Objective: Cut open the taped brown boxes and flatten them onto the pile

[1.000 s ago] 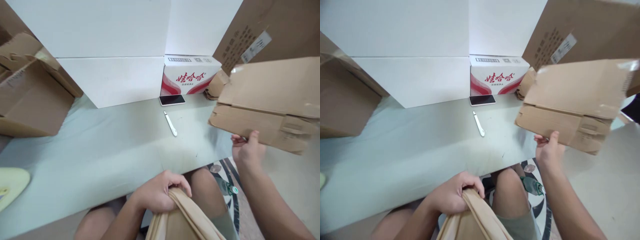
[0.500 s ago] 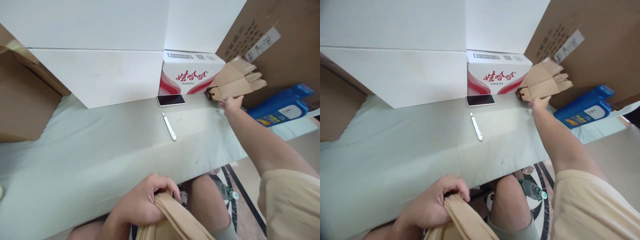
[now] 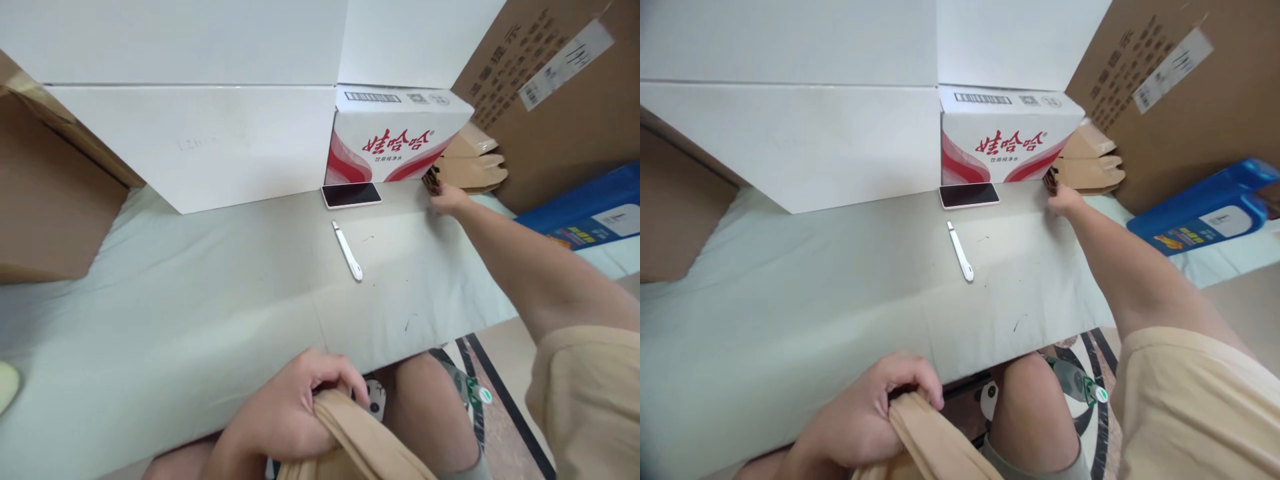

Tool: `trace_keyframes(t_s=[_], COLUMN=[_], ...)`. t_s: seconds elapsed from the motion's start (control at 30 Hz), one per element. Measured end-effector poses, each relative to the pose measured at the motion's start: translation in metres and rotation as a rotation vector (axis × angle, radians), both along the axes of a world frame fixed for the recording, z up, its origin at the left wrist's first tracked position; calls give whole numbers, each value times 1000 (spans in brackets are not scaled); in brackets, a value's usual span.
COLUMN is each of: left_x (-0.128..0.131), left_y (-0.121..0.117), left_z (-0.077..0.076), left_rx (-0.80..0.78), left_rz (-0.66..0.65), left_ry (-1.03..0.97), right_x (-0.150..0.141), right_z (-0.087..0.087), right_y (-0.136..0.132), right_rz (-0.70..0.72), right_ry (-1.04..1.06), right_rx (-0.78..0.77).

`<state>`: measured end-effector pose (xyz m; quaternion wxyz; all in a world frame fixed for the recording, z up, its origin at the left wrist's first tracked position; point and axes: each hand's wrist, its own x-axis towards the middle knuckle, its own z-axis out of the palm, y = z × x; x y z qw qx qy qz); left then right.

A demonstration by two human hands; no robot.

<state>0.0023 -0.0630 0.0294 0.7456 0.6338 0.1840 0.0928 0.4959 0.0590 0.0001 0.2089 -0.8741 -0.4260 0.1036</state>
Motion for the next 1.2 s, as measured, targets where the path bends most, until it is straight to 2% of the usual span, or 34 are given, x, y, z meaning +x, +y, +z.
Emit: trace_keyframes(t_s=[0.1, 0.13, 0.2, 0.27, 0.33, 0.43, 0.5, 0.73, 0.93, 1.07, 1.2], left_x=[3, 4, 5, 5, 5, 1, -3, -18, -23, -25, -25], left_y=[-1, -2, -3, -3, -3, -2, -2, -4, -6, -6, -7], left_z=[-1, -2, -3, -3, -2, 0, 2, 0, 2, 2, 3], left_rx=[-18, -20, -26, -49, -83, -129, -141, -132, -106, -96, -104], left_rz=[4, -1, -13, -26, -35, -19, -4, -5, -5, -9, 12], left_ry=[-61, -71, -65, -41, -45, -101, -130, -216, -236, -236, -268], right_x=[-30, -46, -80, -112, -136, -153, -154, -135, -125, -126, -125], right_z=[12, 14, 12, 8, 3, -4, -7, -1, 8, 12, 12], right_y=[5, 9, 24, 46, 71, 102, 110, 106, 114, 114, 112], right_rz=[72, 143, 368, 646, 766, 773, 760, 725, 688, 693, 674], right_ry=[-166, -191, -235, -335, -381, -377, -385, -383, -385, -396, -373], right_rx=[-20, -20, -56, -158, -271, -374, -409, -518, -626, -640, -588])
